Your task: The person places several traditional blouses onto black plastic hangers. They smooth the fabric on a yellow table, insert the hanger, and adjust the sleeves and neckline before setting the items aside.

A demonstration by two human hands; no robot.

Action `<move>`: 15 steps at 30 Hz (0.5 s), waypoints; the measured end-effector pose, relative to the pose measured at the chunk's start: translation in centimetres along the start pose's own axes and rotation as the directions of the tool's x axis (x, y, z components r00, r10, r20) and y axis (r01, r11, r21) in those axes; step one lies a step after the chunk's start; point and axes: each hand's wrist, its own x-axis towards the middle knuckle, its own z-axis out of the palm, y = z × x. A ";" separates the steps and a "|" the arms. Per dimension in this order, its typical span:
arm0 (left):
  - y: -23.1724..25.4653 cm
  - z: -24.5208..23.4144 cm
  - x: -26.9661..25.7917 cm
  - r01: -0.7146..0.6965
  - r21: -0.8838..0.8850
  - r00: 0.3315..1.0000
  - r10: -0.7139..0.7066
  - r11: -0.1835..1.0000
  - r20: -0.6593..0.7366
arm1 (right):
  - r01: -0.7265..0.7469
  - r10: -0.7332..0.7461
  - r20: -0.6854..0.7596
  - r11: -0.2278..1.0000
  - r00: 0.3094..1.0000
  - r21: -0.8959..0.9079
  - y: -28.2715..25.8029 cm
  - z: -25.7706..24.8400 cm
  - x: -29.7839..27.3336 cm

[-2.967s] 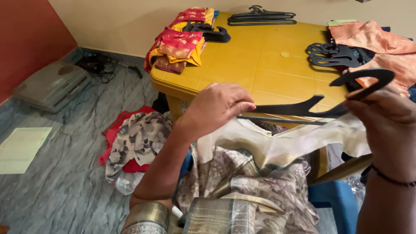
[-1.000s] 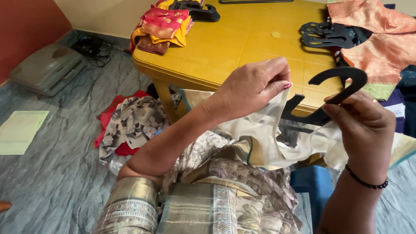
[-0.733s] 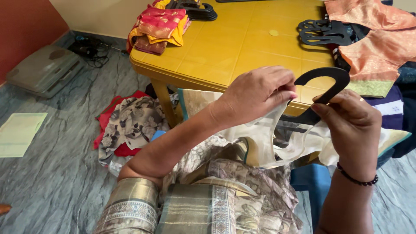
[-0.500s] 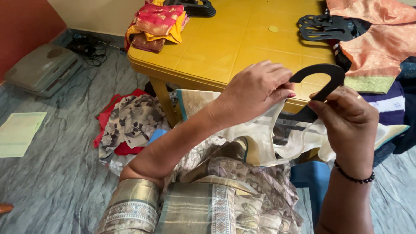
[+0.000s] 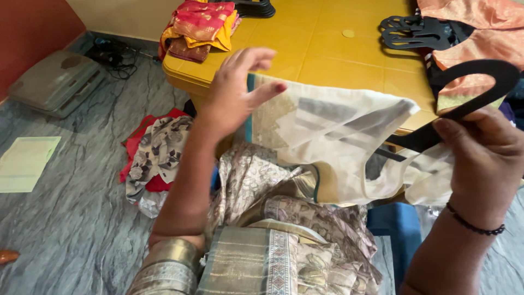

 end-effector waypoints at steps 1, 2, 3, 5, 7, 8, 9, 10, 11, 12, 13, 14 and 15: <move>-0.9 -0.2 -0.5 0.143 -0.186 0.986 -0.124 0.972 0.110 | -0.004 0.004 -0.018 1.000 1.000 0.007 0.1 -0.3 0.0; -1.7 -0.2 -1.1 0.296 -0.347 0.945 -0.221 0.890 0.240 | -0.006 0.006 -0.001 1.000 1.000 0.007 0.3 -0.6 0.2; -2.4 0.0 -1.7 0.447 -0.466 0.880 -0.283 0.763 0.380 | -0.006 0.006 0.015 1.000 1.000 0.011 0.6 -1.0 0.4; -3.5 1.3 -2.7 0.407 -0.693 0.909 -0.194 0.595 0.368 | -0.005 0.003 0.067 1.000 0.998 0.024 1.4 -1.8 1.0; -4.6 2.2 -3.2 0.362 -0.787 0.931 -0.158 0.499 0.328 | -0.005 -0.001 0.133 0.999 0.991 0.043 2.4 -2.9 1.7; -5.1 2.5 -3.3 0.342 -0.790 0.940 -0.163 0.509 0.301 | -0.013 0.013 0.115 1.000 0.993 -0.002 3.1 -3.5 1.7; -5.6 2.8 -3.5 0.316 -0.796 0.949 -0.168 0.516 0.268 | -0.017 0.022 0.100 0.998 0.995 -0.052 3.8 -4.1 1.8; -6.0 2.9 -3.6 0.307 -0.798 0.952 -0.176 0.519 0.252 | -0.022 0.031 0.085 0.995 0.996 -0.102 4.4 -4.6 1.8; -6.2 3.1 -3.7 0.297 -0.801 0.954 -0.188 0.520 0.232 | -0.018 0.031 0.090 0.990 0.995 -0.142 4.9 -5.0 1.9; -6.4 3.2 -3.9 0.287 -0.804 0.957 -0.200 0.520 0.212 | -0.013 0.031 0.094 0.983 0.995 -0.183 5.2 -5.4 1.9; -6.5 3.3 -4.0 0.252 -0.805 0.966 -0.188 0.537 0.177 | -0.019 0.041 0.098 0.978 0.994 -0.210 5.4 -5.5 2.0; -6.5 3.4 -4.2 0.217 -0.804 0.974 -0.176 0.553 0.142 | -0.025 0.050 0.102 0.971 0.994 -0.237 5.6 -5.5 2.1; -6.4 3.4 -4.5 0.185 -0.803 0.980 -0.166 0.566 0.108 | -0.046 0.074 0.102 0.967 0.992 -0.252 5.6 -5.5 2.0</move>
